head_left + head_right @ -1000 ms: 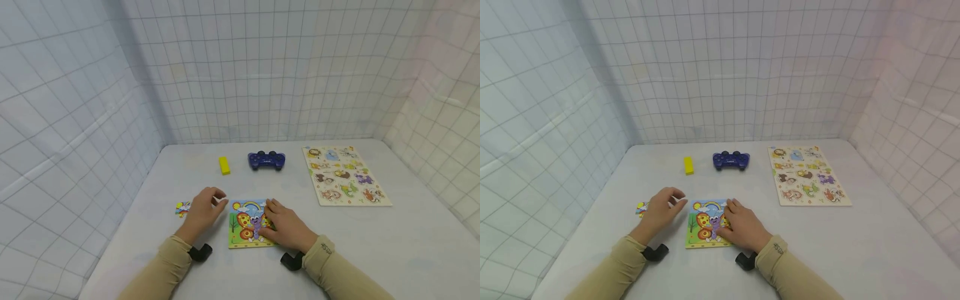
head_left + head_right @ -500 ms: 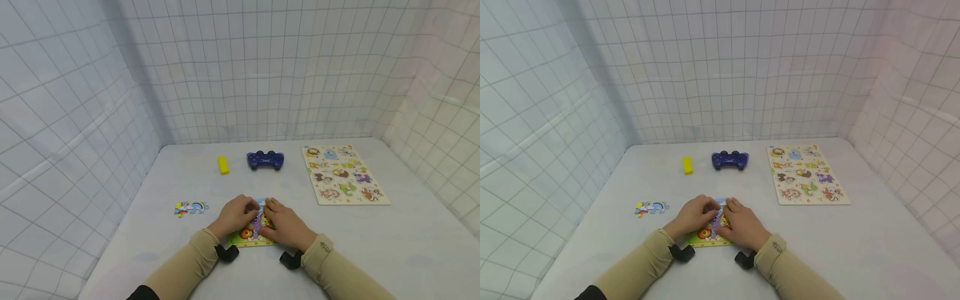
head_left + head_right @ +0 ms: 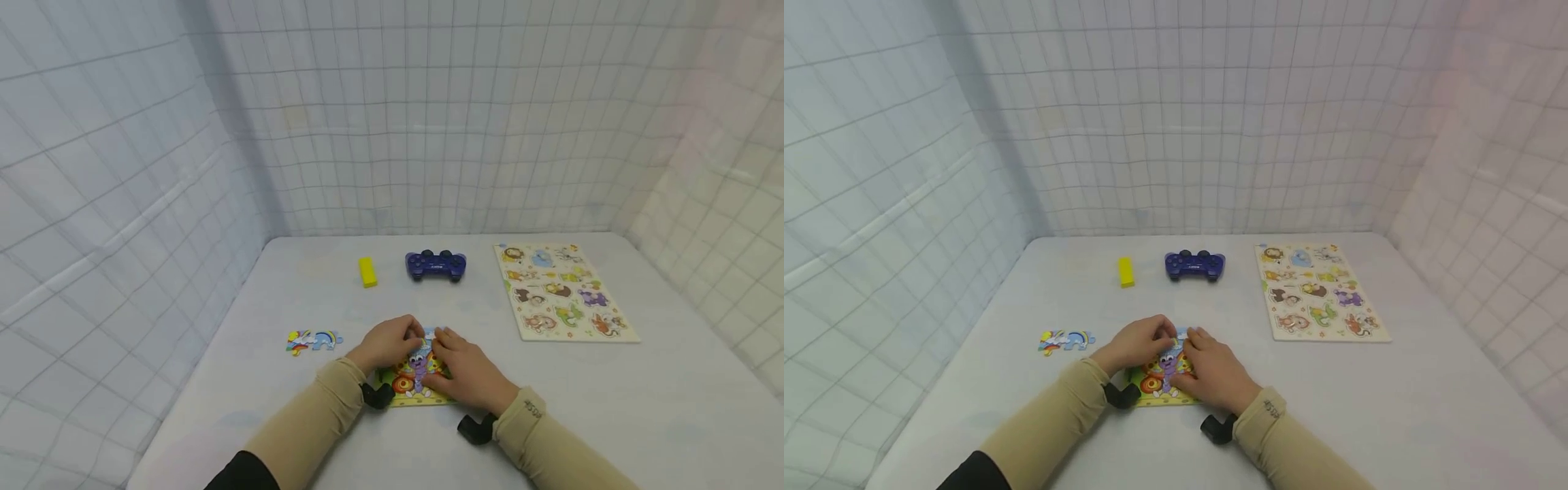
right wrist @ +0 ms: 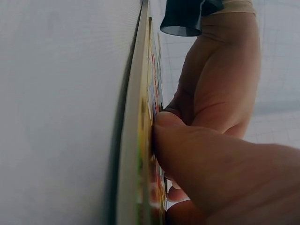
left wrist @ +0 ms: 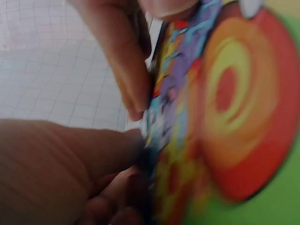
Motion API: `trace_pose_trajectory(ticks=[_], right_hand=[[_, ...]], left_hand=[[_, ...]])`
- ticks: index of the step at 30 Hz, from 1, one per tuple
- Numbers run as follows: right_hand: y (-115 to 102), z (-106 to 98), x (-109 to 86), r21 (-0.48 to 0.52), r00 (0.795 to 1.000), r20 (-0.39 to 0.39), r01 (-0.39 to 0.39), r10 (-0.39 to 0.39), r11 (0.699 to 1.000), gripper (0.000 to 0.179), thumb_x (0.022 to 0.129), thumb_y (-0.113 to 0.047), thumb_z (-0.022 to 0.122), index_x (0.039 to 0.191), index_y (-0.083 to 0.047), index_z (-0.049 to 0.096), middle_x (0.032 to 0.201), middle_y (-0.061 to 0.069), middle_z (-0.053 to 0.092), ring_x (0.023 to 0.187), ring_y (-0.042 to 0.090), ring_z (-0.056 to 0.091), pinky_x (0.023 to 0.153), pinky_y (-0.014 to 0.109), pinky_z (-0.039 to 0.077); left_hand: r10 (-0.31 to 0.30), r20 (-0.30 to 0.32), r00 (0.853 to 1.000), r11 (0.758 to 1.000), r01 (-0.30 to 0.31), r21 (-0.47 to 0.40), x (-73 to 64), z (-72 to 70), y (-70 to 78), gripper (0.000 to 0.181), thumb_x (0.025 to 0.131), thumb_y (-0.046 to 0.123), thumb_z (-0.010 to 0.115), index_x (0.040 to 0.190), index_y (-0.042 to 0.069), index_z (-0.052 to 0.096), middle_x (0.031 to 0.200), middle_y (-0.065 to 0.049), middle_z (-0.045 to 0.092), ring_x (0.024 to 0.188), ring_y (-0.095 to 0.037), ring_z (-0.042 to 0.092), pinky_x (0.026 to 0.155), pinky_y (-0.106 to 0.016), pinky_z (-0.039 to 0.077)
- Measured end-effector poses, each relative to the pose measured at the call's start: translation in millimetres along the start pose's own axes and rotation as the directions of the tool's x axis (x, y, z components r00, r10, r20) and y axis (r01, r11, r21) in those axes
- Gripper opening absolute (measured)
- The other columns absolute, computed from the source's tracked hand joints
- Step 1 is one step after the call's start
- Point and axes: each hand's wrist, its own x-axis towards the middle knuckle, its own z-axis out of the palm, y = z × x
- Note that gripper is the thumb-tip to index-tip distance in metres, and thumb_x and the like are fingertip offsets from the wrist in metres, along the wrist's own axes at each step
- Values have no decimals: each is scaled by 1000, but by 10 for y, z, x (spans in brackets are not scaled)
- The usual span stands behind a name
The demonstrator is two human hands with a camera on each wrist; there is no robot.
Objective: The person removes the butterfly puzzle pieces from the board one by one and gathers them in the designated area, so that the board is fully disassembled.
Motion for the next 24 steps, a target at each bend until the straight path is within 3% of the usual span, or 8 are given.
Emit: trace_pose_trajectory(ticks=[5, 8, 13, 18, 24], right_hand=[[4, 15, -7, 15, 1000, 2, -28, 28, 1000, 79, 95, -52, 69, 150, 2, 49, 161, 21, 39, 152, 37, 34, 117, 56, 35], [27, 2, -1, 35, 997, -1, -72, 72, 997, 83, 94, -53, 70, 151, 2, 46, 163, 20, 36, 153, 35, 31, 119, 56, 33], [129, -42, 21, 56, 993, -6, -121, 121, 991, 86, 92, -54, 72, 151, 3, 46, 163, 22, 36, 154, 39, 28, 116, 63, 33], [253, -75, 35, 67, 995, 17, -95, 94, 993, 83, 92, -53, 72, 151, 1, 48, 165, 20, 33, 154, 42, 24, 116, 64, 32], [310, -83, 53, 114, 991, 1, -132, 133, 985, 63, 99, -37, 69, 146, 1, 54, 160, 17, 42, 153, 44, 27, 118, 65, 28]], left_hand=[[-25, -124, 992, 999, 29, 28, -35, 109, 0, 9, 98, 30, 68, 103, 23, 70, 86, 11, 68, 68, -5, 56, 63, -26, 45], [-17, -146, 989, 999, 23, 40, -37, 131, 2, 9, 97, 32, 68, 100, 25, 72, 84, 13, 67, 66, -5, 56, 61, -26, 45], [-2, -109, 994, 999, 6, 40, -43, 111, -8, 11, 94, 38, 71, 98, 29, 74, 90, 14, 67, 75, -3, 58, 68, -27, 47], [3, -67, 998, 1000, -2, 24, -69, 69, 12, 17, 90, 42, 75, 100, 29, 75, 95, 11, 66, 83, -6, 59, 75, -30, 49], [3, -46, 999, 1000, -2, 29, -87, 51, 41, 20, 91, 43, 76, 104, 27, 75, 97, 10, 67, 85, -7, 59, 77, -30, 49]])
